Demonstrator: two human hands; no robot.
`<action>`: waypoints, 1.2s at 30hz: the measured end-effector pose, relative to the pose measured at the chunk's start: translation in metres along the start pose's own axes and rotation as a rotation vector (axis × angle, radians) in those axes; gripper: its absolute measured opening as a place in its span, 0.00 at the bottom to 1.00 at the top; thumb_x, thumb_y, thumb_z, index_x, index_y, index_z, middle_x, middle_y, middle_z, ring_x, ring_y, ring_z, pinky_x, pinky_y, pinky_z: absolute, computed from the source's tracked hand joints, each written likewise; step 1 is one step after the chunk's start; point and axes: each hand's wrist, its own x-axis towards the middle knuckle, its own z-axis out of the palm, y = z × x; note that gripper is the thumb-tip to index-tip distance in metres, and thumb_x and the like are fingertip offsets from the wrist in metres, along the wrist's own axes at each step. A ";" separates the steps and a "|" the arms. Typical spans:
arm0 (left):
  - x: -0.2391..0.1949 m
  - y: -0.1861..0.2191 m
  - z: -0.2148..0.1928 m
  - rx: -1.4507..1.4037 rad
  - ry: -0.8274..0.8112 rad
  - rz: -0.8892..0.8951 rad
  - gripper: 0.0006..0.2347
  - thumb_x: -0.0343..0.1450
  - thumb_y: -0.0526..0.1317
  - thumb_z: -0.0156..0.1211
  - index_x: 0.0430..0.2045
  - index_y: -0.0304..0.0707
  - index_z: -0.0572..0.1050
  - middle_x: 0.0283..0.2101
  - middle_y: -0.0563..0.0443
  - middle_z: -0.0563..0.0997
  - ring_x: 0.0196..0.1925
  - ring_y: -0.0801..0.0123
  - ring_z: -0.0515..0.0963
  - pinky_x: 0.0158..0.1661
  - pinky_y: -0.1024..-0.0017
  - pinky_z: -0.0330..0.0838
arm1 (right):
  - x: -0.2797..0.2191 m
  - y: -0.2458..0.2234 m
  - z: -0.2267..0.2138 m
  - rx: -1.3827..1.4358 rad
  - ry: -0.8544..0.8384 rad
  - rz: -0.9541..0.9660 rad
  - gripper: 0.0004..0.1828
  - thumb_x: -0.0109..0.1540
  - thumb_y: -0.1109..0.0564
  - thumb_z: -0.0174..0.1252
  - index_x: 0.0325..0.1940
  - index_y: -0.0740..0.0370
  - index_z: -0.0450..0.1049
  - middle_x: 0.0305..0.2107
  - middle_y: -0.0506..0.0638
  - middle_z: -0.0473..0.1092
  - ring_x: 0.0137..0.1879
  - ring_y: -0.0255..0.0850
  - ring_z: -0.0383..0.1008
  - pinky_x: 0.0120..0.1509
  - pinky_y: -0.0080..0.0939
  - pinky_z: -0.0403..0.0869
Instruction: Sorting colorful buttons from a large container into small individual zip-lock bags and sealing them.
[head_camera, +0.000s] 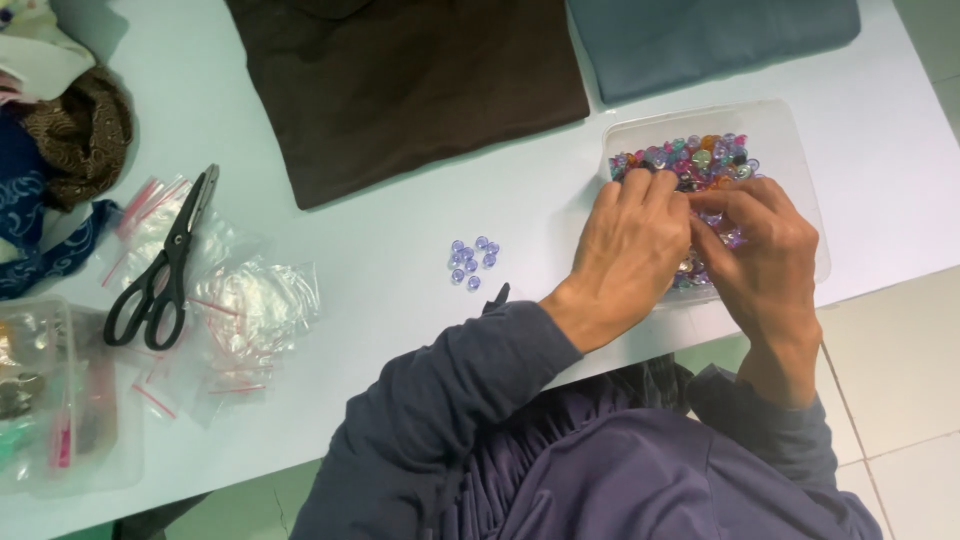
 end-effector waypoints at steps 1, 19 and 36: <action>-0.005 -0.009 -0.022 0.008 0.004 -0.008 0.05 0.63 0.31 0.64 0.27 0.40 0.77 0.34 0.52 0.72 0.39 0.59 0.70 0.37 0.65 0.64 | 0.002 -0.015 0.000 0.006 -0.002 -0.010 0.08 0.66 0.68 0.71 0.49 0.65 0.83 0.42 0.55 0.75 0.49 0.46 0.76 0.45 0.41 0.74; -0.135 -0.134 -0.096 -0.393 -0.332 -0.563 0.37 0.62 0.39 0.77 0.63 0.19 0.63 0.52 0.27 0.69 0.51 0.40 0.74 0.50 0.53 0.73 | -0.004 -0.123 0.122 0.080 -0.377 -0.147 0.12 0.59 0.63 0.70 0.47 0.62 0.80 0.38 0.55 0.74 0.46 0.47 0.79 0.41 0.38 0.79; -0.133 -0.131 -0.058 -0.527 -0.273 -0.423 0.17 0.70 0.31 0.64 0.53 0.22 0.73 0.42 0.39 0.71 0.45 0.54 0.79 0.45 0.69 0.76 | 0.006 -0.106 0.119 0.238 -0.459 0.009 0.21 0.58 0.64 0.70 0.56 0.63 0.80 0.48 0.56 0.73 0.56 0.49 0.74 0.50 0.41 0.79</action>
